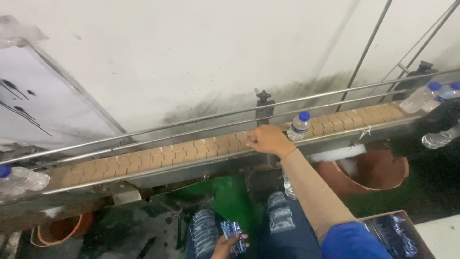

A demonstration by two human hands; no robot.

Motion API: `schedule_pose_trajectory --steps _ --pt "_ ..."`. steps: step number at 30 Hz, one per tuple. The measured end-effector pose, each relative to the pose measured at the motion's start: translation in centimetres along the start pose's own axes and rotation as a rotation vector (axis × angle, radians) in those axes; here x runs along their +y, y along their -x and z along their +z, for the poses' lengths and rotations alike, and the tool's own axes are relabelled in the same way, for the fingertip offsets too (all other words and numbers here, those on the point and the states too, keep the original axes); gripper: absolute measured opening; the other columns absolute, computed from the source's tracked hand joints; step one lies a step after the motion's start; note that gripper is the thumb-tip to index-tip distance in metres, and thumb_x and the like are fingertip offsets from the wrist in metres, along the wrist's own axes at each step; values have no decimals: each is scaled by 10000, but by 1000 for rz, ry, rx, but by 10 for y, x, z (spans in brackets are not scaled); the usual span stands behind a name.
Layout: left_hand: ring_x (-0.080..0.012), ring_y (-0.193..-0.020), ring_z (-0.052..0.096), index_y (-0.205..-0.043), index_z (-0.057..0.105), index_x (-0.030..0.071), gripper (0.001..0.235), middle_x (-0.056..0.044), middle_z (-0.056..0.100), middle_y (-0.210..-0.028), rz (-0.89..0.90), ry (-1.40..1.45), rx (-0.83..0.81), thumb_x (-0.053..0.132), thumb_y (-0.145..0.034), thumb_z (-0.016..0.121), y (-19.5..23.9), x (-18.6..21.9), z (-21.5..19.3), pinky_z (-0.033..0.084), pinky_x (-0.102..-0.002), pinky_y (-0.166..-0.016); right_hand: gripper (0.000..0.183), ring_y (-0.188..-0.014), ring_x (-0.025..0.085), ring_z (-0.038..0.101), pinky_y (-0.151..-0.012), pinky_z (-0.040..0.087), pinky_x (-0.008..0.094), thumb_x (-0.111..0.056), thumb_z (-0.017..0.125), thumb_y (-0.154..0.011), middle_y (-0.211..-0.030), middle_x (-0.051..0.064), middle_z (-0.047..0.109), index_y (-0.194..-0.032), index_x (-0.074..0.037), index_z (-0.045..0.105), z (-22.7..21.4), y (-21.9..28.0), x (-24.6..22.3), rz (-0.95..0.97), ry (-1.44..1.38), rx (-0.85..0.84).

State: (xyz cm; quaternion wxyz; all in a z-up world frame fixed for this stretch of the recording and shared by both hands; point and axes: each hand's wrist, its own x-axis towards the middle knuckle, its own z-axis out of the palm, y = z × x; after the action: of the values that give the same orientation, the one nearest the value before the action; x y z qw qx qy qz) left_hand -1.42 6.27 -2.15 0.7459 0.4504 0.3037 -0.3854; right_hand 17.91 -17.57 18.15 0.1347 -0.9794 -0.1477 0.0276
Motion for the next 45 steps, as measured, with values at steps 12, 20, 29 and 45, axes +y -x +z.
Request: schedule_pose_trajectory --steps 12,20,29,45 --pt "-333 -656 646 -938 552 -14 188 -220 659 -769 130 -47 -56 82 -816 658 -42 -15 -27 540 -405 -671 369 -912 308 622 -779 513 426 -366 562 -840 -1016 113 663 -1118 -134 632 -3 1 0 141 -40 -85" --pt "-302 -731 622 -1038 541 -4 311 -187 628 -816 76 -55 -18 143 -800 678 -41 -11 -27 538 -391 -702 288 -772 247 646 -689 520 380 -347 554 -853 -854 83 698 -912 -113 712 -8 3 -6 159 -80 -91" --pt "-237 -565 600 -1006 543 -11 305 -142 599 -785 197 -45 -109 162 -798 683 -35 -17 -26 547 -324 -596 314 -821 263 645 -744 509 394 -374 537 -857 -909 96 693 -994 -136 688 -10 2 -7 183 -59 -101" --pt "-243 -633 616 -1067 527 -7 251 -148 620 -734 37 68 30 87 -855 622 -3 9 -5 545 -366 -745 304 -679 215 634 -651 514 363 -349 512 -880 -747 75 688 -1022 -133 672 -17 6 -14 218 -74 -125"
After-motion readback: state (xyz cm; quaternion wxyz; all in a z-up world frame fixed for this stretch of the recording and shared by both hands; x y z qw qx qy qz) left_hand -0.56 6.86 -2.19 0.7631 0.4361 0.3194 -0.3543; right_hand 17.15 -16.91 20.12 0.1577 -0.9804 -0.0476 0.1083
